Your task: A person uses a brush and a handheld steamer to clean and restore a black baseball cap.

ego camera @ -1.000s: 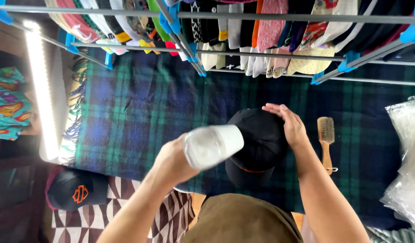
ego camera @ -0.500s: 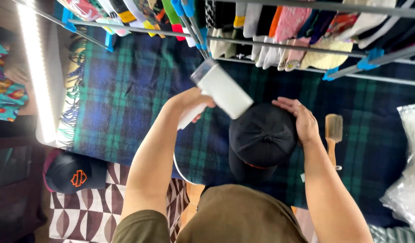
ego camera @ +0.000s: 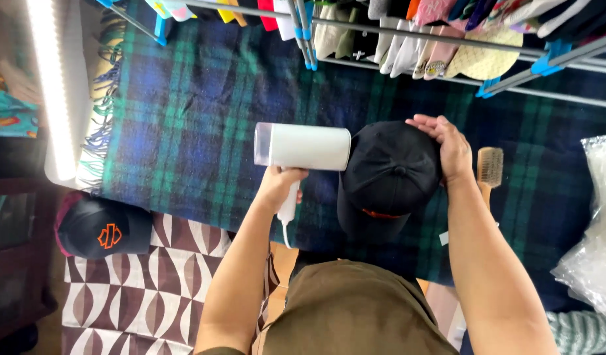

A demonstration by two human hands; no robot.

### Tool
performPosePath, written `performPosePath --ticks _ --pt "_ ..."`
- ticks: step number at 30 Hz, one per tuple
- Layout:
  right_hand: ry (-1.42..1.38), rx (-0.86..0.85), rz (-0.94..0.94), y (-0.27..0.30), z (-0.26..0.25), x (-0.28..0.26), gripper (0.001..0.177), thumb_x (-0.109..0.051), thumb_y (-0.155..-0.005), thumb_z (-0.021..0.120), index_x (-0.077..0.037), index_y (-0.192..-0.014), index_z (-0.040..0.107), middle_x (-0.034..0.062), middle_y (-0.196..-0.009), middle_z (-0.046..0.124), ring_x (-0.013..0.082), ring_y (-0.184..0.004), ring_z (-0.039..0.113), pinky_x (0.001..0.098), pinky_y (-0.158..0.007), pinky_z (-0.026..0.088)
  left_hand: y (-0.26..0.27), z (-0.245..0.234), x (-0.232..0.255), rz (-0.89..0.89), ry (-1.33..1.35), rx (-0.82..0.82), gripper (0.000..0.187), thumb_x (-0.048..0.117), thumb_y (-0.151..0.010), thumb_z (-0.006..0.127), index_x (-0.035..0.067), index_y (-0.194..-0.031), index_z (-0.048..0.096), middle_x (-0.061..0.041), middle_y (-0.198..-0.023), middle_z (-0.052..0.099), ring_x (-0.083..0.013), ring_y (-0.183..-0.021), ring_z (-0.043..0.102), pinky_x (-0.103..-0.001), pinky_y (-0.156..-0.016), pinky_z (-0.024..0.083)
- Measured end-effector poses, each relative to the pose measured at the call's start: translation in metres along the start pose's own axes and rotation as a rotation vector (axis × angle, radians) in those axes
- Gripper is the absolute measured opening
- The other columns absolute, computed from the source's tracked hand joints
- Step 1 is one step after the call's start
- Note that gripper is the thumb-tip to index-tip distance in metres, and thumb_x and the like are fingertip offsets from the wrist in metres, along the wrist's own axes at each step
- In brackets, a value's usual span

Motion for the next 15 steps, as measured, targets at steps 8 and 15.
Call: performPosePath --ticks 8,15 --pt "-0.028 0.123 0.021 -0.002 0.003 0.015 0.052 -0.047 -0.105 0.037 -0.014 -0.119 0.075 0.0065 -0.11 0.076 0.0118 -0.108 0.072 0.0232 -0.102 0.05 0.028 0.001 -0.044 0.165 0.053 0.137 0.025 0.01 -0.076 0.08 -0.008 -0.081 0.064 -0.019 -0.055 0.06 -0.0318 -0.043 0.066 -0.046 -0.037 0.062" --pt "0.306 0.597 -0.391 0.09 -0.002 0.017 0.019 -0.017 -0.11 0.056 -0.011 -0.106 0.073 0.0062 -0.082 0.07 0.0194 -0.088 0.069 0.0324 -0.086 0.052 0.123 0.035 -0.012 0.631 -0.224 0.267 0.039 0.033 -0.094 0.069 0.009 -0.064 0.07 -0.009 -0.053 0.066 -0.0207 -0.049 0.064 -0.037 -0.065 0.055"
Point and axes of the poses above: each hand's wrist, its own y-axis away from the middle knuckle, its own z-axis out of the palm, x = y × z, the point moved 1 cm from there along -y, towards the middle knuckle
